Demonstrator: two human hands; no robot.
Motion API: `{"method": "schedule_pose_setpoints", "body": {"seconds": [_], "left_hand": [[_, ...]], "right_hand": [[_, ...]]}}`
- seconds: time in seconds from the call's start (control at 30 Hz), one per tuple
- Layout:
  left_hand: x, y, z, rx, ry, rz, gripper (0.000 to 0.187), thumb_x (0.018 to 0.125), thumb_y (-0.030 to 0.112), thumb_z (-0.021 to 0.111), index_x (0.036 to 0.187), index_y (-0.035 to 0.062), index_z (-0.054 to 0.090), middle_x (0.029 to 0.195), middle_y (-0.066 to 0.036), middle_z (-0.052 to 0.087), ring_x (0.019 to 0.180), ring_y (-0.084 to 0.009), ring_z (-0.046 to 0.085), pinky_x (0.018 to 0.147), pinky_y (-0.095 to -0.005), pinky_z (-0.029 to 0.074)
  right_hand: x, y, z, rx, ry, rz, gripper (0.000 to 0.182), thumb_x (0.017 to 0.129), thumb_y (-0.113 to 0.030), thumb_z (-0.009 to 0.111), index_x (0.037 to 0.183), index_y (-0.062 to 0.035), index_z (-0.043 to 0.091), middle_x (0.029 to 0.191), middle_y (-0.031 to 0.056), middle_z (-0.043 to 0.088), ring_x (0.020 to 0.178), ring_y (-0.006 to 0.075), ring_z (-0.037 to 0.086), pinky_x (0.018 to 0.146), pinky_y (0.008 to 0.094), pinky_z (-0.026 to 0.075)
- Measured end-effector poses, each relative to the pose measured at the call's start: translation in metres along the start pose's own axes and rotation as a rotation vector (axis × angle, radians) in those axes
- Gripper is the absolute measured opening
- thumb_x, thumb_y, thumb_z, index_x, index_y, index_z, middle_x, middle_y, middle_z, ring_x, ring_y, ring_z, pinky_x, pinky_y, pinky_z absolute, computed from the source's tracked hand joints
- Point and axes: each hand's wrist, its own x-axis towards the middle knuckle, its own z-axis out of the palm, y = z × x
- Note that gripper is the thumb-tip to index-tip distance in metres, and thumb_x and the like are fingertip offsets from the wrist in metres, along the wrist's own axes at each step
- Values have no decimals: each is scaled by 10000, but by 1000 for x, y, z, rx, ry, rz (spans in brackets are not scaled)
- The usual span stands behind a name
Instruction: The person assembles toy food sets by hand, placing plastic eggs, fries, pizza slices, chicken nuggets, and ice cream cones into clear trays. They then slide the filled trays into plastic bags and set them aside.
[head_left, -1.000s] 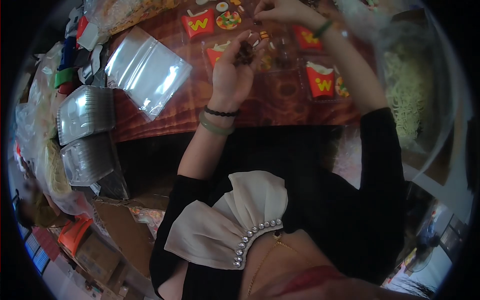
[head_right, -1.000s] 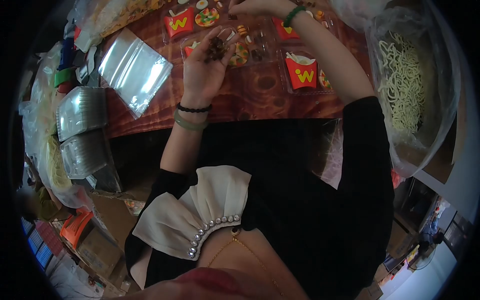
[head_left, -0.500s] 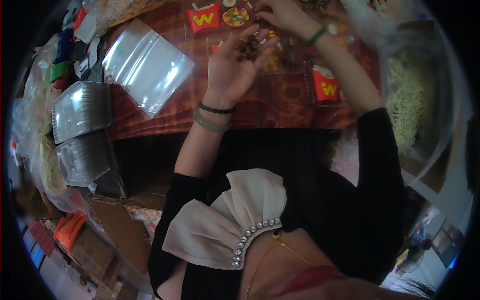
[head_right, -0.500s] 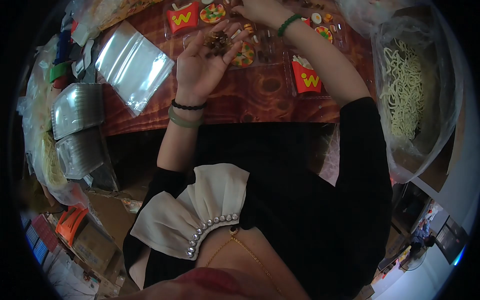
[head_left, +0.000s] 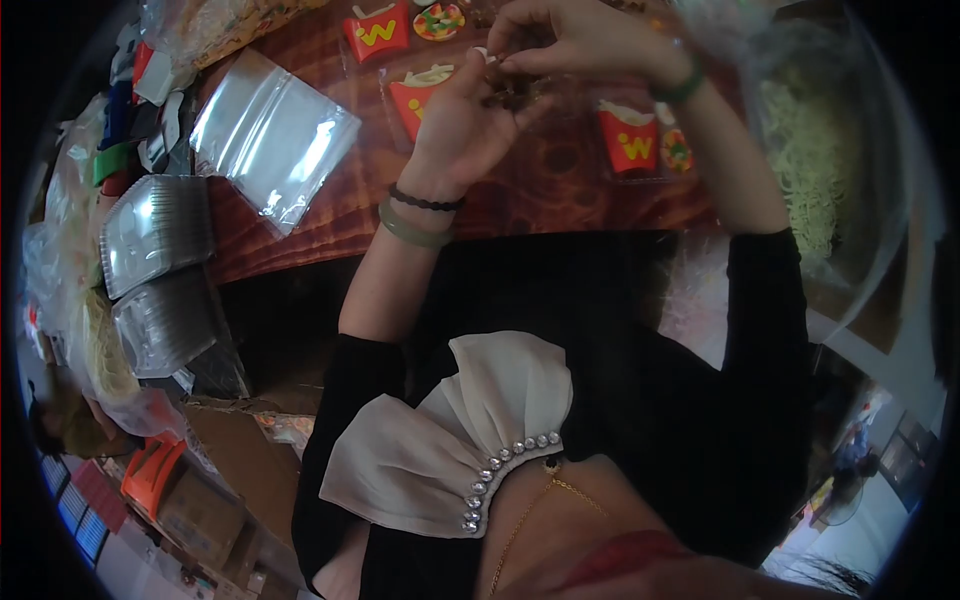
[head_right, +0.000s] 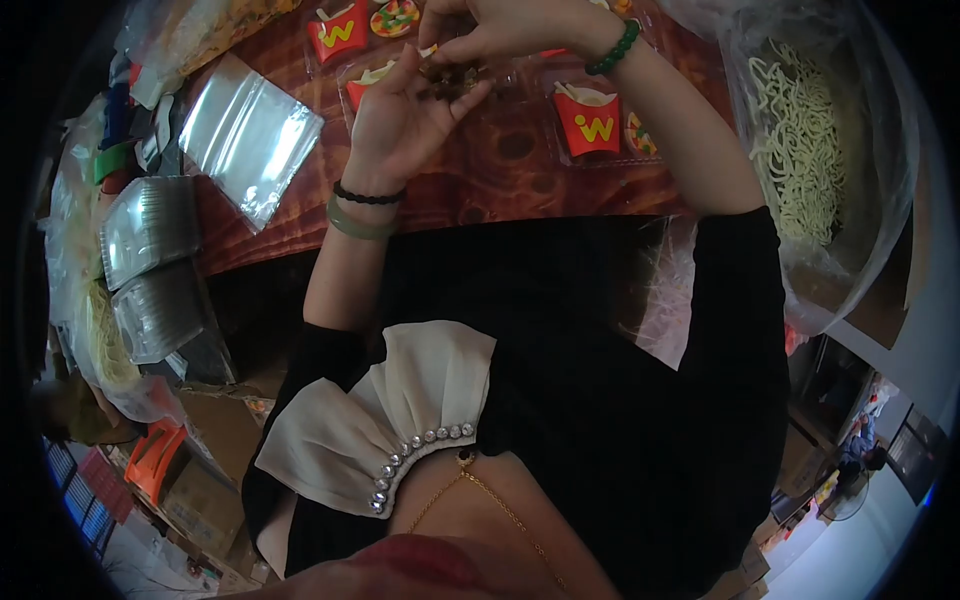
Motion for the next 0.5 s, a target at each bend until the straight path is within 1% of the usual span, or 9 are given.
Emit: {"method": "schedule_pose_setpoints", "body": {"seconds": [0.13, 0.23, 0.3, 0.33, 0.4, 0.43, 0.5], "left_hand": [[3, -10, 11, 25, -46, -56, 451, 998, 318, 308, 1310, -8, 320, 1298, -154, 387, 1222, -285, 401, 1037, -454, 379], [2, -19, 21, 14, -45, -80, 416, 996, 285, 325, 1290, -6, 363, 1267, -146, 424, 1222, -275, 401, 1017, -450, 398], [3, -25, 28, 73, -58, -71, 372, 988, 237, 364, 1262, -9, 415, 1243, -136, 460, 1174, -257, 453, 977, -406, 435], [5, -31, 28, 70, -65, -87, 372, 988, 237, 364, 1262, -9, 415, 1243, -136, 460, 1174, -257, 453, 977, -406, 435], [11, -46, 27, 46, -49, -134, 339, 972, 200, 416, 1230, -14, 466, 1200, -128, 508, 1131, -253, 498, 938, -354, 460], [11, -54, 29, 43, -61, -163, 339, 972, 200, 416, 1230, -14, 466, 1200, -128, 508, 1131, -253, 498, 938, -354, 460], [5, -70, 36, 109, 13, -197, 293, 950, 155, 440, 1174, -24, 504, 1131, -139, 557, 1084, -278, 534, 930, -354, 463]], "right_hand": [[-19, -1, -5, 16, 0, 33, 168, 799, -125, 655, 894, 12, 628, 810, 54, 622, 776, 130, 608, 678, 247, 486], [-38, -2, -10, 33, 18, 69, 165, 801, -123, 653, 894, 11, 627, 814, 53, 621, 780, 131, 608, 681, 248, 486], [-54, -1, -12, 44, 43, 100, 163, 803, -122, 652, 895, 11, 627, 816, 53, 620, 783, 132, 607, 683, 248, 486], [-63, 0, -13, 46, 58, 118, 162, 803, -121, 651, 895, 11, 626, 817, 53, 620, 784, 132, 607, 684, 249, 486], [-87, 3, -15, 53, 95, 168, 161, 805, -120, 650, 896, 10, 626, 820, 53, 619, 786, 133, 607, 686, 249, 486], [-103, 6, -15, 53, 124, 202, 160, 805, -119, 650, 896, 10, 625, 821, 53, 619, 788, 133, 606, 687, 250, 486], [-139, 15, -16, 51, 184, 286, 158, 807, -118, 648, 896, 10, 624, 823, 52, 618, 790, 134, 606, 690, 250, 486]]}}
